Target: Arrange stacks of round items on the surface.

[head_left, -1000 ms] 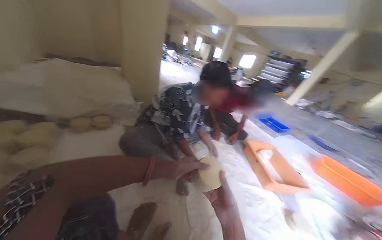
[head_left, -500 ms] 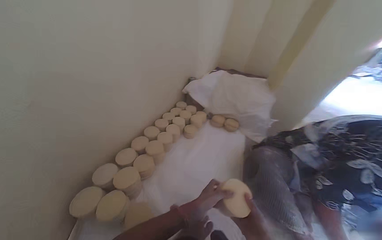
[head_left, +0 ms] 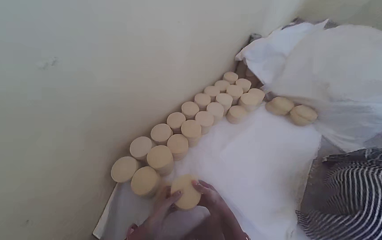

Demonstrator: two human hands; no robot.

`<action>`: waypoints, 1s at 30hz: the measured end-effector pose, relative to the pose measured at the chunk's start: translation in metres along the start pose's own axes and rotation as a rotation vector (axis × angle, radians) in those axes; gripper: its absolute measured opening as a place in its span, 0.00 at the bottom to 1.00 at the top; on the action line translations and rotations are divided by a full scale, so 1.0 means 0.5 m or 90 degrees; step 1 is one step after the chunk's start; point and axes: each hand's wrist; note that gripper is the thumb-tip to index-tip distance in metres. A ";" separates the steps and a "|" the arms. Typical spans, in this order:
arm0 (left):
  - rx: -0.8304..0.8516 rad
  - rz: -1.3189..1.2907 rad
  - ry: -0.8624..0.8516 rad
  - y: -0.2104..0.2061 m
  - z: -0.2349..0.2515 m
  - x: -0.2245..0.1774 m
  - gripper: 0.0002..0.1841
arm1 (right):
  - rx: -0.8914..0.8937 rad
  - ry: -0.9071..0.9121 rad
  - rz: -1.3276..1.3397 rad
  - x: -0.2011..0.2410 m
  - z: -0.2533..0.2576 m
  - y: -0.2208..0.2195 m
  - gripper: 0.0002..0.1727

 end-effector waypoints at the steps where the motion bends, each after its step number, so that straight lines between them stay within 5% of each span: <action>1: -0.022 0.002 -0.031 0.012 -0.013 -0.003 0.29 | 0.027 0.004 -0.034 0.015 0.007 -0.014 0.24; 5: -0.137 -0.069 -0.096 0.040 -0.040 0.022 0.28 | 0.115 0.043 -0.166 0.035 0.059 -0.064 0.19; 12: -0.255 -0.092 0.006 0.079 -0.007 0.033 0.31 | 0.097 0.072 -0.360 0.000 0.124 -0.099 0.22; 21: -0.217 0.119 -0.121 0.115 0.013 0.071 0.34 | 0.041 0.198 -0.549 -0.004 0.095 -0.103 0.32; 30: -0.143 0.026 -0.080 0.131 0.026 0.081 0.34 | 0.050 0.168 -0.487 -0.013 0.093 -0.109 0.33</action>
Point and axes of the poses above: each hand's wrist, its own z-axis towards the middle knuckle, its own y-axis out of the back of the hand, x = y × z, and after that the axes turned 11 degrees about -z, right-handed
